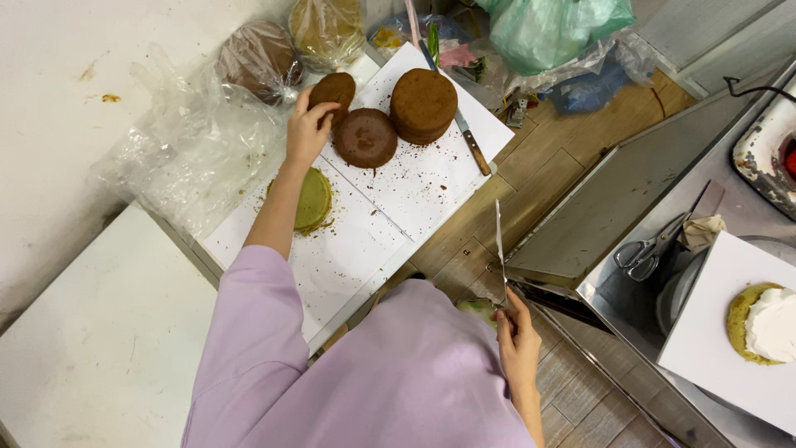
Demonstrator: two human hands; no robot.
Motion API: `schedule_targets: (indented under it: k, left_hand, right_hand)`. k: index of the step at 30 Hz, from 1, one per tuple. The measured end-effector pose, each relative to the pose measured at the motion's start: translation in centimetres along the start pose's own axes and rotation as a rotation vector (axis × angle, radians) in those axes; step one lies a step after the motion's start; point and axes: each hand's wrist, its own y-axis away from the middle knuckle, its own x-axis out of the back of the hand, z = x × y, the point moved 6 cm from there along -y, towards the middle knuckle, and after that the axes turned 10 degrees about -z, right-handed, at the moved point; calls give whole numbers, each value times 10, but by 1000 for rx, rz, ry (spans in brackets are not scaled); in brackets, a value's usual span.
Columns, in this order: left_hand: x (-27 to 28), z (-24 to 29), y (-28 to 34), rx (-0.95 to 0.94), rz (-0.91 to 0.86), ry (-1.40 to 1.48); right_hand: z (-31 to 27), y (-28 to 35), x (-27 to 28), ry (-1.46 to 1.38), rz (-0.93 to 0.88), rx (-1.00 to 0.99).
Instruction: The person assembles a layered cake by placing cake rounds onto a board, applying syrup with a brush, and spreading white cream between the layers using a palette knife.
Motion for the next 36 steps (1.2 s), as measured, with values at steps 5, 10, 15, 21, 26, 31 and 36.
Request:
schedule_targets:
  k: [5,10,15,21,26,31,36]
  left_hand:
    - [27,56,9,-145,281,-32]
    - [21,165,-4,-259,29,1014]
    - [-56,266,6,-73,-398,1448]
    - [-181,376,43,170,-785,1554]
    - [-250,475,59,77,-901,1306]
    - [-315,574,84,-95,-1146,1205]
    - [-366,611,113,187,-1152,1259]
  right_hand:
    - [8,-2,6,-16,15,-21]
    - [16,-3,23,-29,117,126]
    - [44,9,51,-97,256,146]
    - [108,57,122,-121,702,168]
    - [190,88,219,-261,908,21]
    - [218,109,306,-13,988,33]
    - [239,90,363,100,879,-109]
